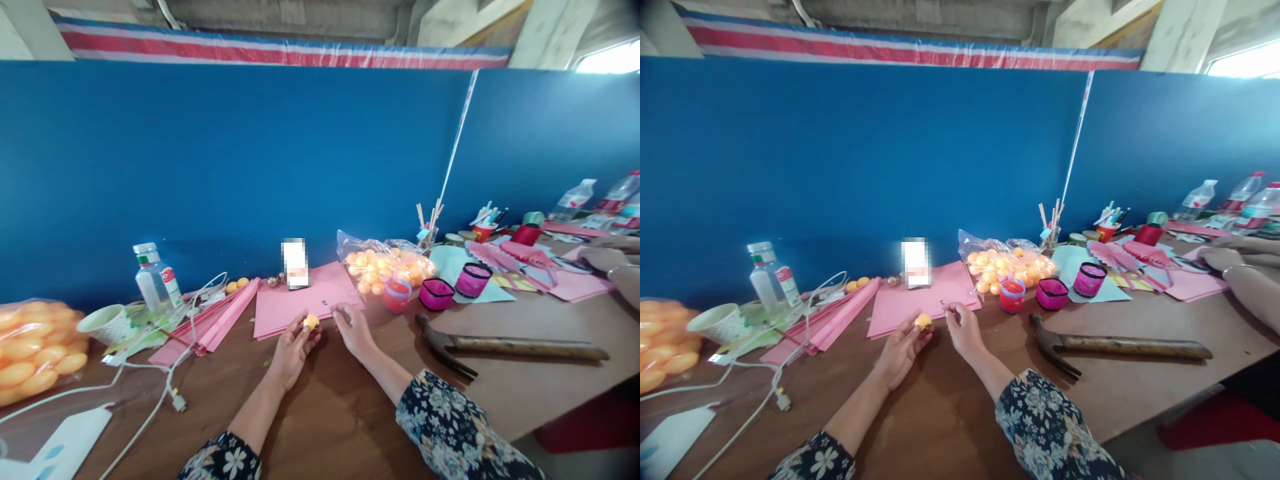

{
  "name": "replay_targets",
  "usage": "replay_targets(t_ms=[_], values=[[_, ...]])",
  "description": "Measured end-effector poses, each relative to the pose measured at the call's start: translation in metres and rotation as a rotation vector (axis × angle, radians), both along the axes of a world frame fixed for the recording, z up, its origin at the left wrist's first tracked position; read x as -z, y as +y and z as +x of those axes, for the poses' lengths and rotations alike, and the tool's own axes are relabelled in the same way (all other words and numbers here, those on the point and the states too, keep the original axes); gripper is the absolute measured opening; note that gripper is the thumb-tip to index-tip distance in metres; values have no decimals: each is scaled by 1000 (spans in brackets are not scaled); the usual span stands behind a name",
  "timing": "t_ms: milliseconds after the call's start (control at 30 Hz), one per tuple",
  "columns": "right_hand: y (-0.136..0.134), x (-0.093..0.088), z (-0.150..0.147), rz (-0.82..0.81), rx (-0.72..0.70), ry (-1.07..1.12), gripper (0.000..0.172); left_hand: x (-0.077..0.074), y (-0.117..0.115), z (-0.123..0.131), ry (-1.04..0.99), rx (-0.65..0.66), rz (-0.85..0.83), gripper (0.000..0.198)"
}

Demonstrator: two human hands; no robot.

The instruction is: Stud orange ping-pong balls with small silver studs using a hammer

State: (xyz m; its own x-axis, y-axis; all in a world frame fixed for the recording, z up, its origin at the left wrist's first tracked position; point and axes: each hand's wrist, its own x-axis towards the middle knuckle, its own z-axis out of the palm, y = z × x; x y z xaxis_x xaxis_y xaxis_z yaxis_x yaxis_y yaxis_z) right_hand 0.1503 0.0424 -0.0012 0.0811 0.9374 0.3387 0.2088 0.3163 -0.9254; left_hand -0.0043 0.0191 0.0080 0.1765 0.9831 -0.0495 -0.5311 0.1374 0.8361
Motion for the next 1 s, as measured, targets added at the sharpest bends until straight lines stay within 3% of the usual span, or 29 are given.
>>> replay_targets(t_ms=[367,733,1000], values=[[7,-5,2,86,77,-345,20,3,2,1,42,-56,-28,46],[47,-23,0,-58,91,-884,18,8,4,3,109,-69,-49,35],[53,-17,-7,-83,156,-972,19,9,4,3,91,-72,-27,41]])
